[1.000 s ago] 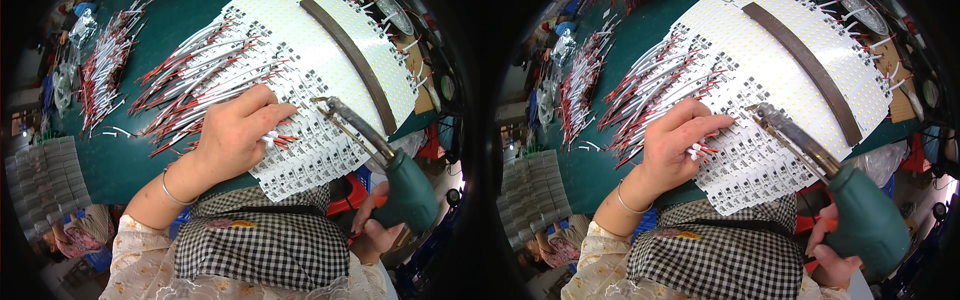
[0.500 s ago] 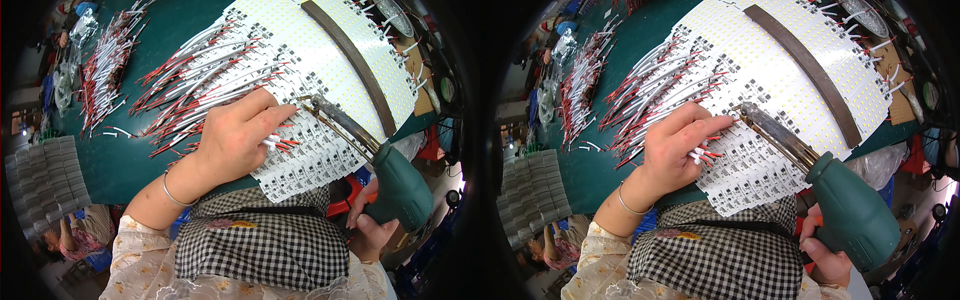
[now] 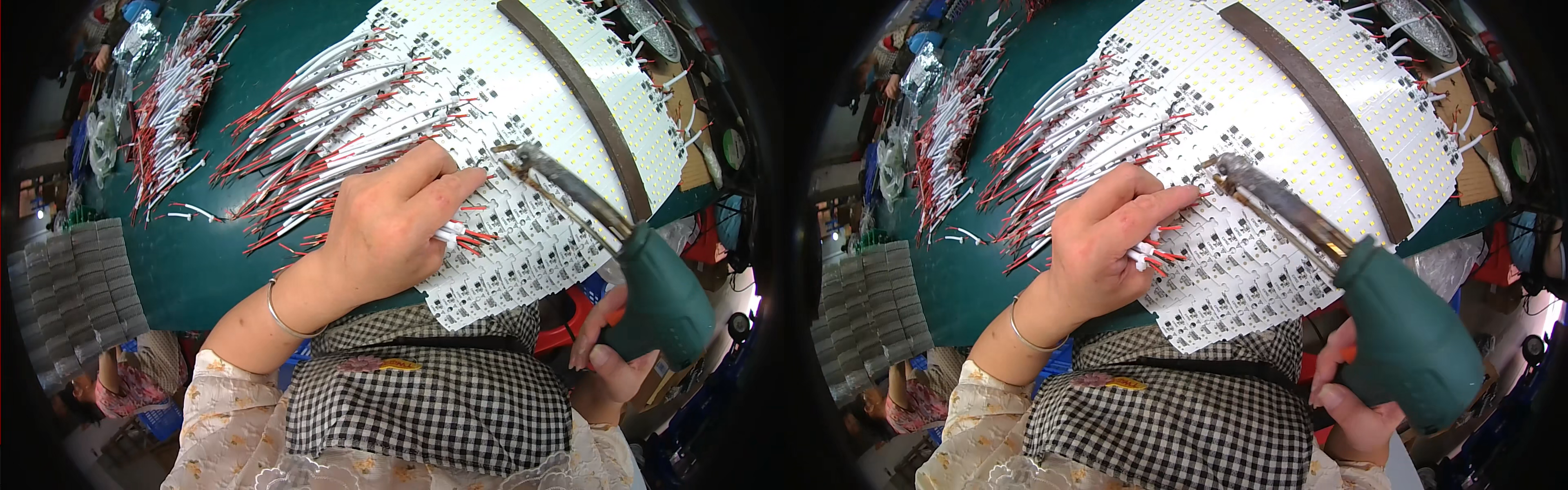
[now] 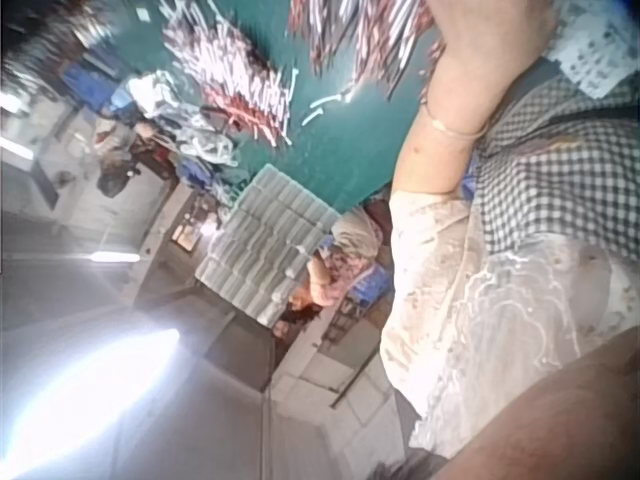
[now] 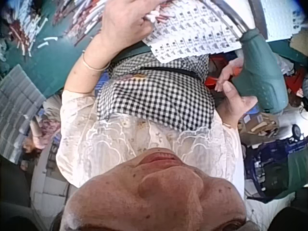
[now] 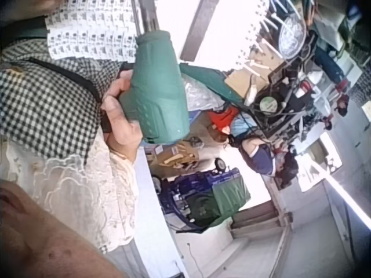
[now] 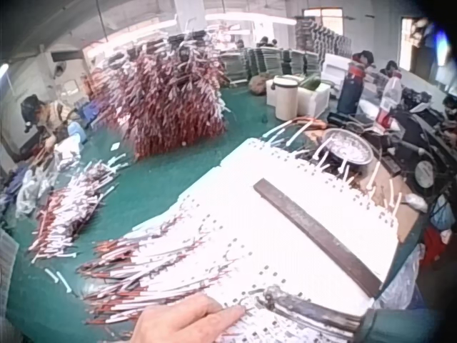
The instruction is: The person aligns wires onto LED circuit board strips by hand and solders them in place using a soldering gun.
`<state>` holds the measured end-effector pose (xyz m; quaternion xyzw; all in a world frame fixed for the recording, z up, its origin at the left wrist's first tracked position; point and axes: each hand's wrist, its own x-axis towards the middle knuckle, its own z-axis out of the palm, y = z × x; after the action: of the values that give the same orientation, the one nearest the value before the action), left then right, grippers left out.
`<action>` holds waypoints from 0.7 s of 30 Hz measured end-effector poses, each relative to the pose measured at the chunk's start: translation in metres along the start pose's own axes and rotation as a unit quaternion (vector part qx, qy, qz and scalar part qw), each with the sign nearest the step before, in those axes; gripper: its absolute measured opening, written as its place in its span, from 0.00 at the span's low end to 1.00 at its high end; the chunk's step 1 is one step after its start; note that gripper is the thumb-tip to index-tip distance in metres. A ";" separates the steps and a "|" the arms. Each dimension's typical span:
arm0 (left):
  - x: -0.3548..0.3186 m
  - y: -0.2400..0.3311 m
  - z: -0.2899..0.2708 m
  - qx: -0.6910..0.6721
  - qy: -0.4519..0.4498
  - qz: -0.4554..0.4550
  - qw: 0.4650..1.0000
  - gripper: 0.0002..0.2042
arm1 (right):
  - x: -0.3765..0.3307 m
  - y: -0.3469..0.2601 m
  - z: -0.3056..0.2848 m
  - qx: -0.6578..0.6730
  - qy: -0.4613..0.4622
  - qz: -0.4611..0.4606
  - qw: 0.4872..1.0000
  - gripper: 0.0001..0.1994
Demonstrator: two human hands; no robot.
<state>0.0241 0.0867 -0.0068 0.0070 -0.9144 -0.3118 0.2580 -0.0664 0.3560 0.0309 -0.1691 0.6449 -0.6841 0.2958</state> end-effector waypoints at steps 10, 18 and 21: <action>0.001 0.002 -0.001 0.000 -0.004 0.003 1.000 0.28 | -0.002 -0.004 0.001 0.022 0.037 0.019 0.999 0.31; -0.001 0.001 0.001 0.000 0.008 0.004 1.000 0.28 | 0.000 0.000 0.006 -0.003 0.036 0.018 0.999 0.27; -0.001 0.001 0.001 -0.002 0.008 0.001 1.000 0.28 | 0.004 -0.001 0.000 0.009 0.013 0.005 1.000 0.28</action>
<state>0.0244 0.0883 -0.0072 0.0077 -0.9118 -0.3131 0.2655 -0.0699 0.3536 0.0317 -0.1540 0.6438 -0.6902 0.2922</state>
